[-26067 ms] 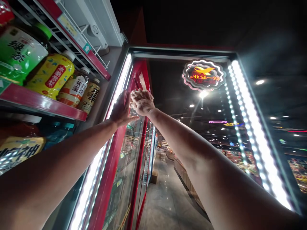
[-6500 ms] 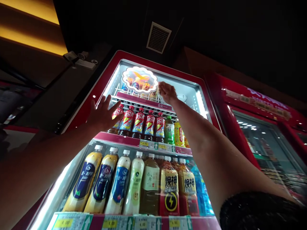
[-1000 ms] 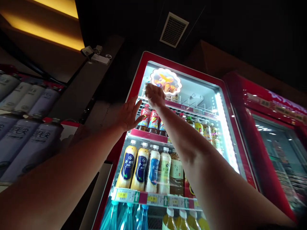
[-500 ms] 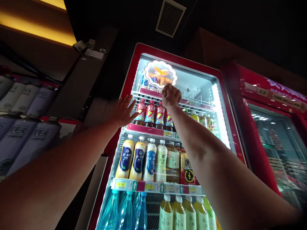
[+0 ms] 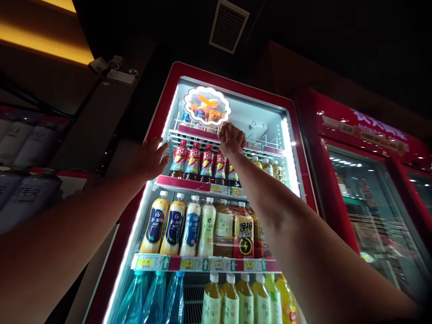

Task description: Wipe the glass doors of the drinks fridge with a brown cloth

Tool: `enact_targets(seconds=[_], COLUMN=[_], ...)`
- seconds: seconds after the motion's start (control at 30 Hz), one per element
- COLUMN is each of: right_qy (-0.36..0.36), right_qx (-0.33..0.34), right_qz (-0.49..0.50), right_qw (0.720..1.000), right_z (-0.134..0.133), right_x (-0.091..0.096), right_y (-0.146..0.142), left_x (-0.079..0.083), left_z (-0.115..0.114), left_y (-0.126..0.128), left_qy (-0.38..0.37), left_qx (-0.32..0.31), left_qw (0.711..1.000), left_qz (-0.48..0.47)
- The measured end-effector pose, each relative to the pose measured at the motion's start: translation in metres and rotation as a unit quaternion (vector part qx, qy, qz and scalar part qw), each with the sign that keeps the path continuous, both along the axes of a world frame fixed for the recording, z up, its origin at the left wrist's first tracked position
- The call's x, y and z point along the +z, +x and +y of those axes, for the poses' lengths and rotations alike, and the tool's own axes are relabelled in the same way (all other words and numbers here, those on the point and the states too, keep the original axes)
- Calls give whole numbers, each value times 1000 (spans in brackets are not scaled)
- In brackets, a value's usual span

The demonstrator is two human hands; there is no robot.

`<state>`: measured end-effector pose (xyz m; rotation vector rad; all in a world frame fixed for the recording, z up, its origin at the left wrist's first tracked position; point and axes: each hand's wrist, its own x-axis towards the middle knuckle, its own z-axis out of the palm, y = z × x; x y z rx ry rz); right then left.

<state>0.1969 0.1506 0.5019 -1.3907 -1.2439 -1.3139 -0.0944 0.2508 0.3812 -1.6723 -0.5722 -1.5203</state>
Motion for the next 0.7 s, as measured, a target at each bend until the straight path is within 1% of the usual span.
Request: enact_targets(seconds=[0.03,0.07,0.13,0.17,0.2,0.23,0.27,0.33,0.37,0.4,0.43,0.47,0.53,0.6,0.63,0.67,0.7], right_qy=[-1,-12,-47,-60,-66,-65,-59,-27,-5,12,19,16,-17,-53,-57,-54,-43], right_qx=[19,40,54,48,39,31,25,23,26,34,46,59,72,57,43,28,13], right_qz=[3,-20,-129,-184,-216,-217,-189,-61,13,67,93,92,21,-65,-89,-96,-86], right_qw=[1000,999,989,980,973,973,980,997,1000,997,994,994,997,995,993,994,995], right_z=[1,2,0,-3,-9,-15,-21,-31,-33,-34,-33,-31,-29,-33,-39,-46,-54], right_x=[-2,-6,-15,-19,-21,-21,-19,-14,-12,-10,-11,-13,-20,-27,-30,-30,-29], right_y=[-1,-4,-9,-8,-2,6,18,44,55,64,70,74,79,89,97,109,121], left_x=[-1,-1,-3,-4,-6,-7,-9,-13,-15,-17,-18,-20,-22,-24,-24,-25,-26], left_z=[-7,-14,-26,-31,-34,-36,-36,-35,-34,-34,-33,-33,-31,-27,-24,-22,-20], left_y=[8,16,33,40,46,50,53,55,55,56,56,56,56,55,53,51,49], left_qy=[-11,-24,-59,-77,-95,-111,-123,-138,-142,-147,-152,-157,-161,-151,-140,-127,-107], left_qx=[-2,-2,-3,-5,-6,-6,-4,2,5,8,10,12,14,5,-5,-17,-25], left_qw=[1000,999,994,991,987,985,983,982,981,981,979,978,977,979,980,984,990], left_qz=[-21,-43,-93,-112,-126,-134,-135,-130,-129,-129,-131,-136,-142,-141,-138,-123,-88])
